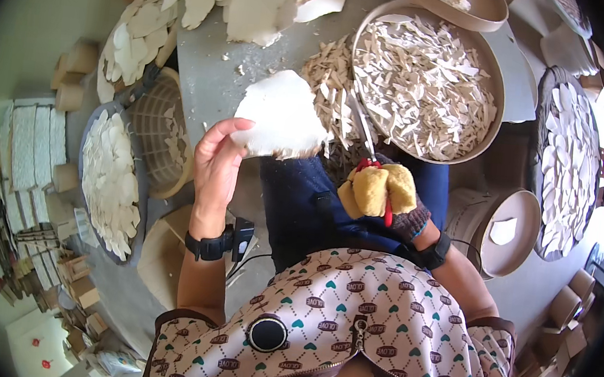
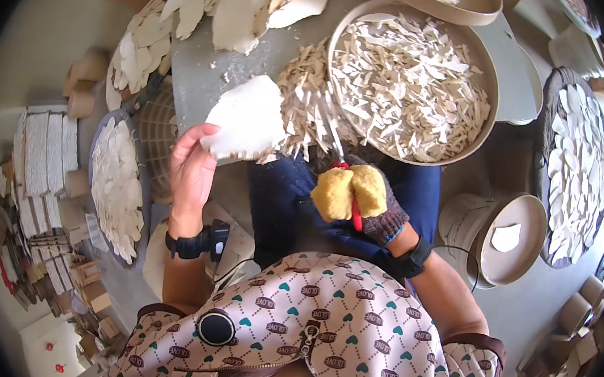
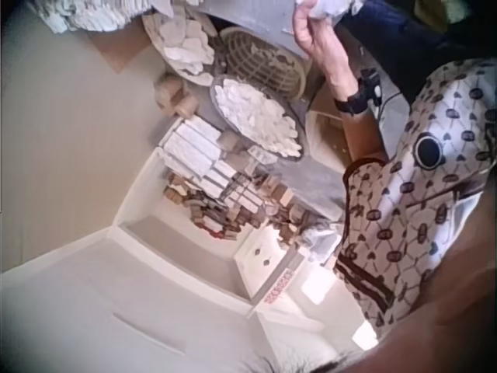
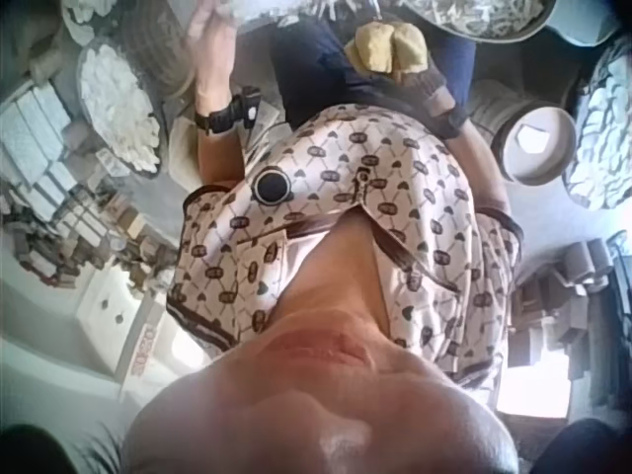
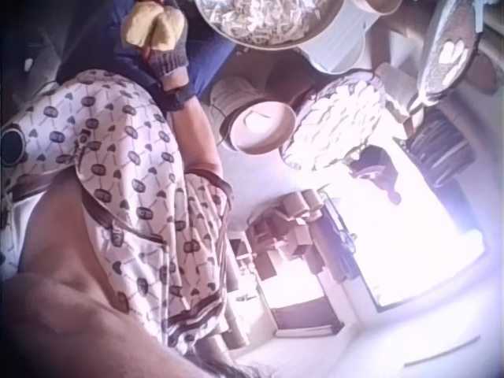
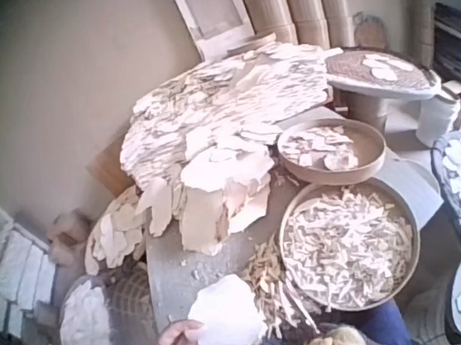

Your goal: The person cuts large white dried pieces into smaller strips using a pair of shears, placing the cut pieces into a round metal tray.

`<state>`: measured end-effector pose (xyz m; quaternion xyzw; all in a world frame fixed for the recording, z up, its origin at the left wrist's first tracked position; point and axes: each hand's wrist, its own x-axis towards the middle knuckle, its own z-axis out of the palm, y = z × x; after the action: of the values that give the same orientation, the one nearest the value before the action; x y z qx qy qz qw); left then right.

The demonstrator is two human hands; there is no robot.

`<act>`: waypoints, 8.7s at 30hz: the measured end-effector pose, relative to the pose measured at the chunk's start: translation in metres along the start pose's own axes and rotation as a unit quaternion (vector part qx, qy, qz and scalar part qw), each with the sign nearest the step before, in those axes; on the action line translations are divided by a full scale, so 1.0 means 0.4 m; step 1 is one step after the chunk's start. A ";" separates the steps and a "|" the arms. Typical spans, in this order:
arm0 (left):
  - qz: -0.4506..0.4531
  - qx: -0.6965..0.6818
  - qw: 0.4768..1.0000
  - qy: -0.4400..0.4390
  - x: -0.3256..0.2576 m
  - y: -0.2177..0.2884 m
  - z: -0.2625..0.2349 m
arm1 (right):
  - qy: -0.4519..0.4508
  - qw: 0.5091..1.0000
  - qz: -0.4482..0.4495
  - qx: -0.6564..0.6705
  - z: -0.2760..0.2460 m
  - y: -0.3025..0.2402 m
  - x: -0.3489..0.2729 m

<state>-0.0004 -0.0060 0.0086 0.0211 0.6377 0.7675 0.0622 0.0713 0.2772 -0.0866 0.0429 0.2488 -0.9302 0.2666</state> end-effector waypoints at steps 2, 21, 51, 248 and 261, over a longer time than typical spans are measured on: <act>-0.035 -0.064 0.997 -0.011 -0.002 0.011 0.009 | -0.019 0.995 0.003 -0.102 0.004 -0.011 -0.003; -0.048 -0.121 0.987 0.093 0.062 -0.105 0.292 | 0.076 0.908 -0.242 -0.334 0.014 -0.012 -0.020; -0.128 -0.053 0.990 -0.026 0.055 -0.103 0.380 | 0.065 0.970 -0.149 -0.180 0.043 -0.070 -0.101; 0.062 0.074 0.991 0.095 0.007 -0.020 0.078 | -0.115 0.993 0.013 -0.017 0.060 0.002 0.066; -0.096 0.015 0.994 0.050 -0.032 -0.043 0.133 | -0.055 0.874 -0.193 -0.443 0.052 0.030 0.094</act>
<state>0.0195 0.0474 0.0022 -0.0775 0.6502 0.7487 0.1031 0.0464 0.2405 -0.0816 -0.1797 0.6231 -0.7563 0.0865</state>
